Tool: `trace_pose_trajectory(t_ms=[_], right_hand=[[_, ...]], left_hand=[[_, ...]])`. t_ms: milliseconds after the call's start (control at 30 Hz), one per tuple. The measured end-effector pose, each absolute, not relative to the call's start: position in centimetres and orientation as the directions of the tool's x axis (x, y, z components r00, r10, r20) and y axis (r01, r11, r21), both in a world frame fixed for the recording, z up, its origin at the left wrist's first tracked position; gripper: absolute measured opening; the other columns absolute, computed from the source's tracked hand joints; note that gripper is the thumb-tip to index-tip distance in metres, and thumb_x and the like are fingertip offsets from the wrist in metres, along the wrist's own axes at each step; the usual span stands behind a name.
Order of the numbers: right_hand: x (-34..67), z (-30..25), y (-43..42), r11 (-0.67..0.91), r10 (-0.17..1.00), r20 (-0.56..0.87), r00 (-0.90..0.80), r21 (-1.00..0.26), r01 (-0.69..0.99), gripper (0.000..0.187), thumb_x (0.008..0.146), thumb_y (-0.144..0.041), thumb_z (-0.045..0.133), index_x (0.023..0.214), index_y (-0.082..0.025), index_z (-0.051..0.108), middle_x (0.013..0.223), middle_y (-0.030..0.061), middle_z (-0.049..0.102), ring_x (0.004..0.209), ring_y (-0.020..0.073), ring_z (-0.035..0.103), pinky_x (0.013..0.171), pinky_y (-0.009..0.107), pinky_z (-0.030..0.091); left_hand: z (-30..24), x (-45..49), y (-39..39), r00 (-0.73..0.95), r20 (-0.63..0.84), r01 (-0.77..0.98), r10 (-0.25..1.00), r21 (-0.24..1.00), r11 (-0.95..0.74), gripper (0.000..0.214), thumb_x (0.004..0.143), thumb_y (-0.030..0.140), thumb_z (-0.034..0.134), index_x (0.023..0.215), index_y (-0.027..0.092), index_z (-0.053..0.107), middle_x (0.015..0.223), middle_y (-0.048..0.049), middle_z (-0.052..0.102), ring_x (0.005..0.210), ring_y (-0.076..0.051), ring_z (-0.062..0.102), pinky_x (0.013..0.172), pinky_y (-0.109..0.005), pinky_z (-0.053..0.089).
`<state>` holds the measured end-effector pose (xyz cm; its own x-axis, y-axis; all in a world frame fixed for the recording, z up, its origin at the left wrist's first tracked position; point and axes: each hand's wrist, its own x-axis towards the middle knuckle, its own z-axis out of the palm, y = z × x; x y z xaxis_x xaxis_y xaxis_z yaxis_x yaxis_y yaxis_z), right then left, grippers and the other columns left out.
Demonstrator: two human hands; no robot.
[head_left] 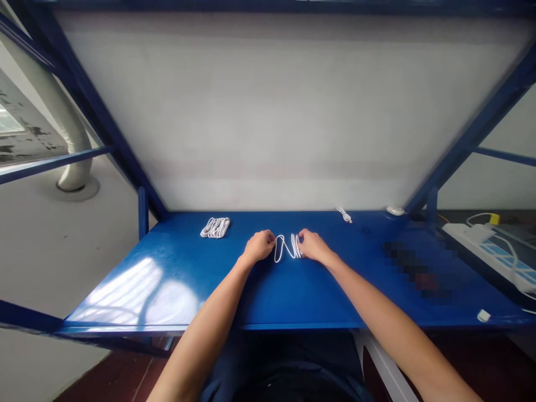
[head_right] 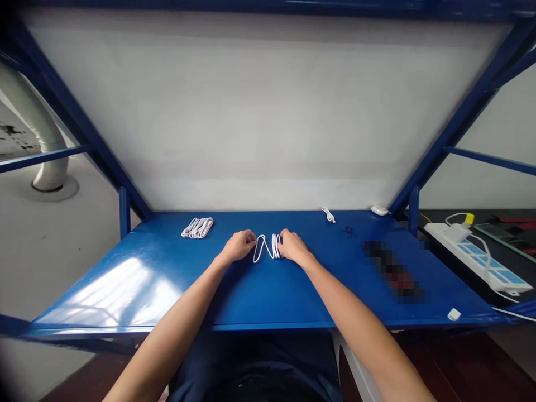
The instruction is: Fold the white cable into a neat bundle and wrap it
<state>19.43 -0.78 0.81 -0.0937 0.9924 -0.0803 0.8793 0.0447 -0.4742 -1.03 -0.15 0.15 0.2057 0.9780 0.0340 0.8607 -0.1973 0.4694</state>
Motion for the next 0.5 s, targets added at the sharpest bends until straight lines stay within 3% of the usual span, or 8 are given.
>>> trace_pose_trajectory(t_ms=[100, 167, 333, 500], right_hand=[[16.6, 1.6, -1.2, 0.075, 0.989, -0.075, -0.13, -0.505, 0.86, 0.053, 0.076, -0.025, 0.064, 0.125, -0.012, 0.05, 0.093, 0.0126, 0.069, 0.083, 0.0212, 0.066, 0.065, 0.024, 0.041], [15.4, 1.9, -1.3, 0.116, 0.982, -0.067, -0.177, -0.526, 0.842, 0.045, 0.073, -0.025, 0.066, 0.116, -0.015, 0.057, 0.099, 0.0118, 0.069, 0.09, 0.0219, 0.065, 0.067, 0.023, 0.041], [14.4, 1.6, -1.4, 0.165, 0.971, -0.051, -0.233, -0.562, 0.811, 0.024, 0.075, -0.023, 0.061, 0.098, -0.018, 0.065, 0.092, 0.0077, 0.07, 0.085, 0.0209, 0.065, 0.066, 0.023, 0.041], [15.0, 0.6, -1.6, 0.162, 0.985, 0.031, -0.169, -0.493, 0.855, 0.041, 0.077, -0.028, 0.061, 0.117, -0.018, 0.056, 0.099, 0.0101, 0.068, 0.09, 0.0228, 0.062, 0.067, 0.026, 0.04]], left_hand=[[0.1, -1.0, -0.3, 0.227, 0.077, 0.824, 0.971, 0.516, -0.233, 0.015, 0.08, 0.03, 0.057, 0.088, 0.021, 0.066, 0.082, -0.0043, 0.07, 0.076, -0.018, 0.064, 0.062, -0.023, 0.041], [0.0, -1.3, -0.3, 0.232, 0.097, 0.807, 0.968, 0.536, -0.247, 0.014, 0.079, 0.028, 0.057, 0.087, 0.021, 0.067, 0.081, -0.0042, 0.07, 0.074, -0.017, 0.063, 0.06, -0.023, 0.04], [-0.2, -1.3, -0.1, 0.253, 0.097, 0.768, 0.963, 0.585, -0.261, 0.016, 0.076, 0.027, 0.057, 0.083, 0.019, 0.068, 0.075, -0.0035, 0.07, 0.066, -0.016, 0.061, 0.053, -0.022, 0.035], [-0.2, -1.3, -0.1, 0.355, 0.124, 0.732, 0.927, 0.579, -0.358, 0.026, 0.08, 0.033, 0.051, 0.07, 0.016, 0.068, 0.062, -0.0028, 0.065, 0.056, -0.013, 0.054, 0.049, -0.023, 0.029]])
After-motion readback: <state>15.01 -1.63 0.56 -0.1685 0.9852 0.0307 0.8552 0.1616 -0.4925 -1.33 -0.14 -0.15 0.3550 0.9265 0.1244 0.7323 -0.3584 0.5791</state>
